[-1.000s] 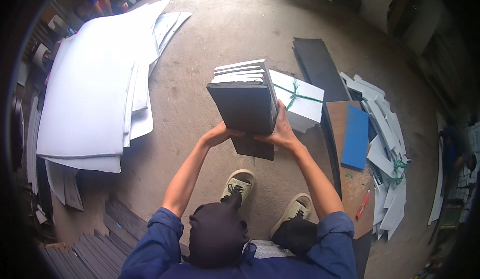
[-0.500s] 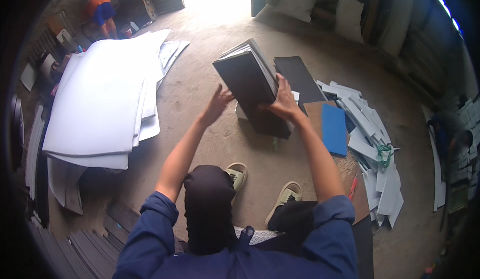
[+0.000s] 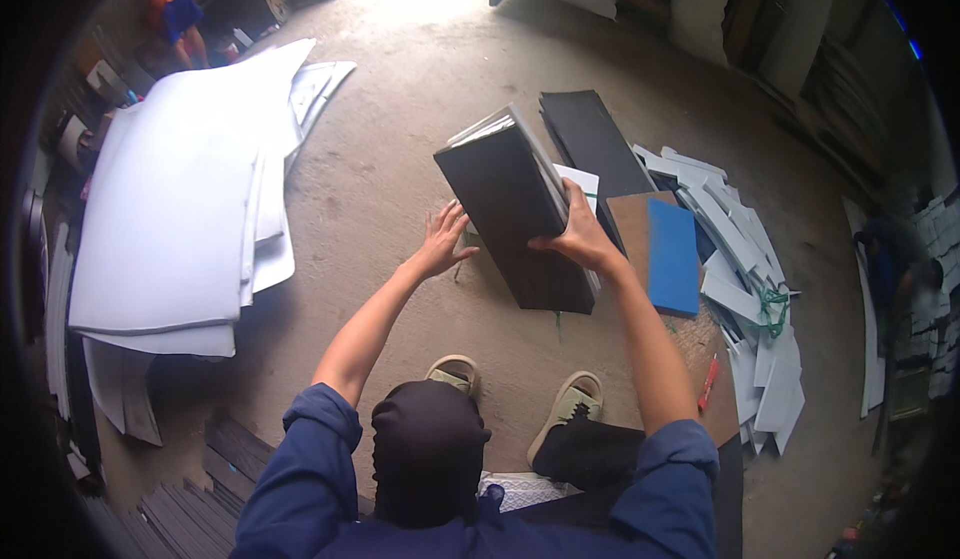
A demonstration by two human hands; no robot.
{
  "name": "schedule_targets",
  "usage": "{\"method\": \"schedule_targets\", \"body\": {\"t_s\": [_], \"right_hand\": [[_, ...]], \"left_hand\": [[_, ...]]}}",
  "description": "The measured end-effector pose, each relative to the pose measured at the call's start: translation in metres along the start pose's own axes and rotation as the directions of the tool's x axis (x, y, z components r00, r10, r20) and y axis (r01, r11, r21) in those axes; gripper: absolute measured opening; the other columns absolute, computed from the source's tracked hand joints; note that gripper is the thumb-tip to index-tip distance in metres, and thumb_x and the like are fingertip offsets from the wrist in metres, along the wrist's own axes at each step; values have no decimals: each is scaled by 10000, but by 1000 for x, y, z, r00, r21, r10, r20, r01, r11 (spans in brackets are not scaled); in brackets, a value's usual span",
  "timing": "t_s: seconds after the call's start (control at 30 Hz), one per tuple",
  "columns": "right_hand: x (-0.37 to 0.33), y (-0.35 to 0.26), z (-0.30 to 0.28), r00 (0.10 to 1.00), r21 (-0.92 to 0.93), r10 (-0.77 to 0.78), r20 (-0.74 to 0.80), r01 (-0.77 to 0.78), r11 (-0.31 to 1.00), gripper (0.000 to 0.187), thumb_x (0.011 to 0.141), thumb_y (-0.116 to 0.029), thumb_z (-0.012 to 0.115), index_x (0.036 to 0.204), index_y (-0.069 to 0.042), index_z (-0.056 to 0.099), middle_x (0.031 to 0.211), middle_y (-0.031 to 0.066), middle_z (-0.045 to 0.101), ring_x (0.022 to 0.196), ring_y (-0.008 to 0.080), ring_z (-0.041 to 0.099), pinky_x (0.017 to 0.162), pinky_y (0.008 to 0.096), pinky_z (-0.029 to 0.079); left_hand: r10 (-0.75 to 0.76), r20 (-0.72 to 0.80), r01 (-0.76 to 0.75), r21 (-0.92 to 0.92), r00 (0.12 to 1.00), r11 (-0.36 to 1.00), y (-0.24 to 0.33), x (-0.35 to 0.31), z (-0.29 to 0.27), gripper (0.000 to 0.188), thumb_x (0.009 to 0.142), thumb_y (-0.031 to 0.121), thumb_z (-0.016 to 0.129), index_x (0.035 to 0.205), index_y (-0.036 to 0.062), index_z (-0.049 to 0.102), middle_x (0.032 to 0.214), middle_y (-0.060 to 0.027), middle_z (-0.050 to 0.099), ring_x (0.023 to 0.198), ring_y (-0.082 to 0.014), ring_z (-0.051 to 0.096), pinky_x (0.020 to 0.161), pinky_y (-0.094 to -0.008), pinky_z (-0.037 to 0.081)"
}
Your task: The person sits on the floor and ties stacks of white and black rectangular boards with green plastic strapping. They wrap the strapping around each stack, tie knots, and trim excess strapping with a utility knife. The finished bundles are placed on the floor.
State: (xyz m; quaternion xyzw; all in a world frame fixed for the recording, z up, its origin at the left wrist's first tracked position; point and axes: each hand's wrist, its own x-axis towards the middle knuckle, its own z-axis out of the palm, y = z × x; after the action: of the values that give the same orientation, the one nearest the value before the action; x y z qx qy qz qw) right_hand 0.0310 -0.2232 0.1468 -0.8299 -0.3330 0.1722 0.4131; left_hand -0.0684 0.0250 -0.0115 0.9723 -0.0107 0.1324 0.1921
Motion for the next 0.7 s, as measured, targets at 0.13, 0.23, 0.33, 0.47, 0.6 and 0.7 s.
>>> {"method": "schedule_targets", "body": {"t_s": [0.13,0.23,0.33,0.47,0.6,0.7], "right_hand": [[5,10,-17,999,59,40,-25,-39,997,1061,483,-299,775,1324,-13,195,1263,217,364,1202,316,358,1027,365,275],[16,6,-15,999,90,40,-12,-39,995,1063,490,-315,769,1326,-7,190,1267,221,359,1208,316,350,1032,369,272],[25,15,-11,998,27,61,-29,-61,998,1071,497,-332,762,1328,14,181,1275,234,346,1215,323,341,1033,376,272],[43,15,12,999,-119,22,-44,-28,992,1086,500,-354,765,1319,57,183,1286,249,325,1218,342,331,1025,378,279],[50,4,73,991,-483,137,9,-116,868,1038,521,-326,766,1323,10,199,1278,241,330,1185,354,348,957,517,293],[39,41,154,994,-708,103,-37,-99,699,972,527,-275,748,1313,-32,230,1217,228,366,1136,366,371,889,571,304]], "left_hand": [[151,118,-146,-51,981,988,24,23,8,384,840,331,543,1155,127,461,1142,-95,445,1227,-288,276,987,-613,195],[222,178,-209,-88,959,974,8,18,7,238,830,297,561,994,125,553,1019,-49,478,1155,-250,339,931,-496,330],[27,134,21,-344,991,939,-9,-5,-2,182,836,235,541,861,56,561,921,-113,502,895,-268,495,778,-402,421],[-473,-97,425,-312,876,850,-95,-76,-38,308,890,268,415,848,-11,538,804,-216,558,760,-351,549,671,-431,429],[-810,-213,791,-187,546,582,-140,-116,-84,407,908,322,342,854,-21,554,797,-233,590,787,-397,570,668,-473,407],[-875,-198,821,-302,443,484,-134,-111,-93,436,911,343,322,853,-22,552,790,-229,590,791,-400,570,668,-475,403]]}}
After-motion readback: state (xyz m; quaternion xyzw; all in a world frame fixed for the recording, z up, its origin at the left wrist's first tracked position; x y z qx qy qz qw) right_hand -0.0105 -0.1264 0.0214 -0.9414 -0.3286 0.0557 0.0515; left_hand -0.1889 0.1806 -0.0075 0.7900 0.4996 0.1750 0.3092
